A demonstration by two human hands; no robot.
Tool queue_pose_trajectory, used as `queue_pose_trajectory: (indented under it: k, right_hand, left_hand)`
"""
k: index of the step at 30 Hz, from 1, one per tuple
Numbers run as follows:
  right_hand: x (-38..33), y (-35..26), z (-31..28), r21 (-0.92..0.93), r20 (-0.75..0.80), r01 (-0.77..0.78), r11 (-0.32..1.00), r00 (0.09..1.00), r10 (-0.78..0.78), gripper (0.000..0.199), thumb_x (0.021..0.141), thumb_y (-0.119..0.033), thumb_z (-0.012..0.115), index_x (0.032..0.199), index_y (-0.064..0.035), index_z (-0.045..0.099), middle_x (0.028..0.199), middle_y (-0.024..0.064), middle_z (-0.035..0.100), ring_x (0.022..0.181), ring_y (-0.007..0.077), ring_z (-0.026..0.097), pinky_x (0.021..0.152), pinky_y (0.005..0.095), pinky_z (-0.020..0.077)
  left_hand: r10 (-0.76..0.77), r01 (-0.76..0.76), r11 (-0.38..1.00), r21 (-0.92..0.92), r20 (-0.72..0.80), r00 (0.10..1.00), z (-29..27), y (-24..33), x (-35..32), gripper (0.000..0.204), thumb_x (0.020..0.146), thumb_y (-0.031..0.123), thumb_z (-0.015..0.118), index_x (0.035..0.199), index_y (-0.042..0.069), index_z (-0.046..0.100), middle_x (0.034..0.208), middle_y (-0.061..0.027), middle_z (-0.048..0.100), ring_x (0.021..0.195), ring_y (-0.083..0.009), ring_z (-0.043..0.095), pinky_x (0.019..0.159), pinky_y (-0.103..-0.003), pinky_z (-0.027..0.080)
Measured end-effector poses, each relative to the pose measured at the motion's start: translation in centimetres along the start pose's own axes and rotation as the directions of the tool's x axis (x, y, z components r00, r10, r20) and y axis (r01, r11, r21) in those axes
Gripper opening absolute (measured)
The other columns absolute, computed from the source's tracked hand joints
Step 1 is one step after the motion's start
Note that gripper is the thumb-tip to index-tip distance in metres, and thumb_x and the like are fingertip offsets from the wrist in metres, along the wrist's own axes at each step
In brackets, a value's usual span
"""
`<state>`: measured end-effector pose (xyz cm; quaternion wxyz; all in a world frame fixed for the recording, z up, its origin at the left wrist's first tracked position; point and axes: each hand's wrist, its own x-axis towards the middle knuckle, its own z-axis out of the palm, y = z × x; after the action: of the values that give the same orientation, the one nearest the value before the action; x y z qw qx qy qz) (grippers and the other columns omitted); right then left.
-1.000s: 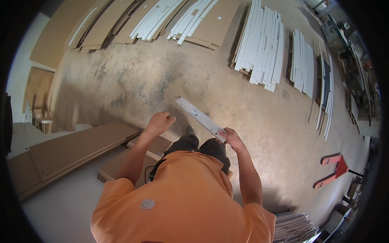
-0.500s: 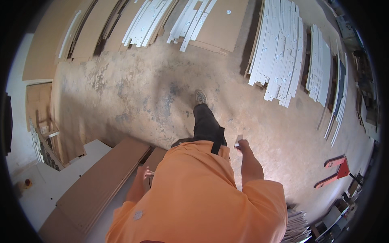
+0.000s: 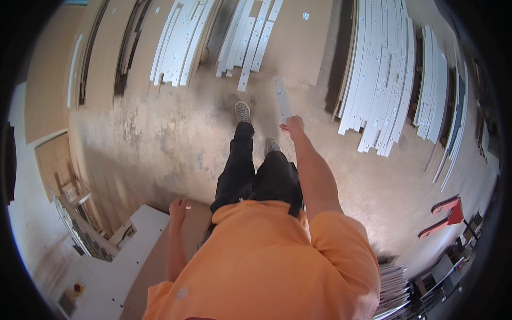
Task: The person repeatedly picks up white wooden panels from a stack, scans their barcodes with a handheld scanner, and places them on a worktable. The person also uses a yellow tool to scrape or clean the table surface between scans. The task continues in a repetitive cycle throughout the clip.
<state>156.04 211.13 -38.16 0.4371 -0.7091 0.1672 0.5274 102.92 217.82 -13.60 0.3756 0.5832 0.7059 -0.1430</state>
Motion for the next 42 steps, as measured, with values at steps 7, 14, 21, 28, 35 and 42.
queue_pose_trajectory:
  k: [7, 14, 21, 28, 35, 42]
  right_hand:
    - [14.5, -3.8, 10.7, 0.217, -0.012, 0.022, 0.976, 1.000, -0.020, 0.028, 0.096, -0.005, 0.046, 0.122, 0.0053, 0.052, 0.102, 0.0200, 0.066, 0.083, 0.0274, 0.073, 0.067, 0.0395, 0.0621]
    - [18.2, -4.7, 15.6, -0.733, -0.001, 0.216, 0.646, 0.948, -0.318, 0.029, 0.091, -0.015, 0.054, 0.116, -0.0021, 0.061, 0.107, 0.0239, 0.068, 0.100, 0.0386, 0.068, 0.084, 0.0450, 0.0544]
    - [7.0, -9.0, 11.8, -0.592, 0.145, 0.429, 0.682, 0.889, -0.434, 0.028, 0.096, -0.022, 0.044, 0.105, -0.0023, 0.061, 0.105, 0.0272, 0.066, 0.104, 0.0463, 0.061, 0.089, 0.0517, 0.0491]
    - [-2.8, -3.9, -3.0, -0.423, -0.228, 0.323, 0.847, 0.866, -0.444, 0.028, 0.088, -0.015, 0.059, 0.110, 0.0019, 0.065, 0.089, 0.0156, 0.073, 0.081, 0.0241, 0.073, 0.074, 0.0385, 0.0563]
    - [-14.8, 9.5, -14.9, -0.046, -0.498, 0.295, 0.954, 0.822, -0.278, 0.033, 0.081, -0.014, 0.065, 0.111, 0.0014, 0.067, 0.090, 0.0214, 0.073, 0.081, 0.0281, 0.074, 0.077, 0.0389, 0.0571]
    - [-26.4, 35.1, -19.0, 0.207, -0.657, 0.007, 0.978, 0.742, 0.134, 0.031, 0.082, -0.013, 0.063, 0.107, 0.0046, 0.069, 0.088, 0.0172, 0.074, 0.071, 0.0232, 0.072, 0.062, 0.0343, 0.0558]
  left_hand:
    - [-0.117, 0.105, 0.984, 0.141, 0.077, 0.990, -3.5, 5.8, 11.0, 0.038, 0.091, 0.031, 0.062, 0.081, -0.005, 0.065, 0.075, -0.0196, 0.069, 0.075, -0.0292, 0.071, 0.072, -0.041, 0.052]
    - [-0.146, 0.084, 0.956, 0.282, 0.206, 0.968, -9.8, 5.5, 14.0, 0.026, 0.088, 0.027, 0.063, 0.081, 0.002, 0.067, 0.080, -0.0186, 0.069, 0.078, -0.0349, 0.067, 0.072, -0.045, 0.052]
    - [0.133, -0.219, 0.927, 0.305, 0.277, 0.952, -10.5, 14.1, 26.4, 0.029, 0.084, 0.029, 0.064, 0.078, 0.000, 0.067, 0.071, -0.0168, 0.070, 0.070, -0.0317, 0.069, 0.069, -0.041, 0.054]
    - [0.286, -0.457, 0.767, 0.451, 0.396, 0.872, -2.0, 33.8, 32.9, 0.039, 0.081, 0.034, 0.060, 0.070, -0.002, 0.070, 0.061, -0.0129, 0.070, 0.073, -0.0281, 0.072, 0.073, -0.038, 0.056]
    - [0.809, -0.920, 0.245, 0.307, 0.459, 0.368, 14.2, 50.7, 17.3, 0.023, 0.077, 0.013, 0.058, 0.086, -0.001, 0.073, 0.091, -0.0253, 0.070, 0.089, -0.0421, 0.068, 0.080, -0.047, 0.053]
    - [0.578, -0.970, 0.197, -0.142, 0.816, -0.002, 31.7, 42.9, -7.5, 0.012, 0.076, 0.005, 0.062, 0.079, 0.001, 0.073, 0.072, -0.0132, 0.070, 0.069, -0.0234, 0.068, 0.067, -0.037, 0.053]
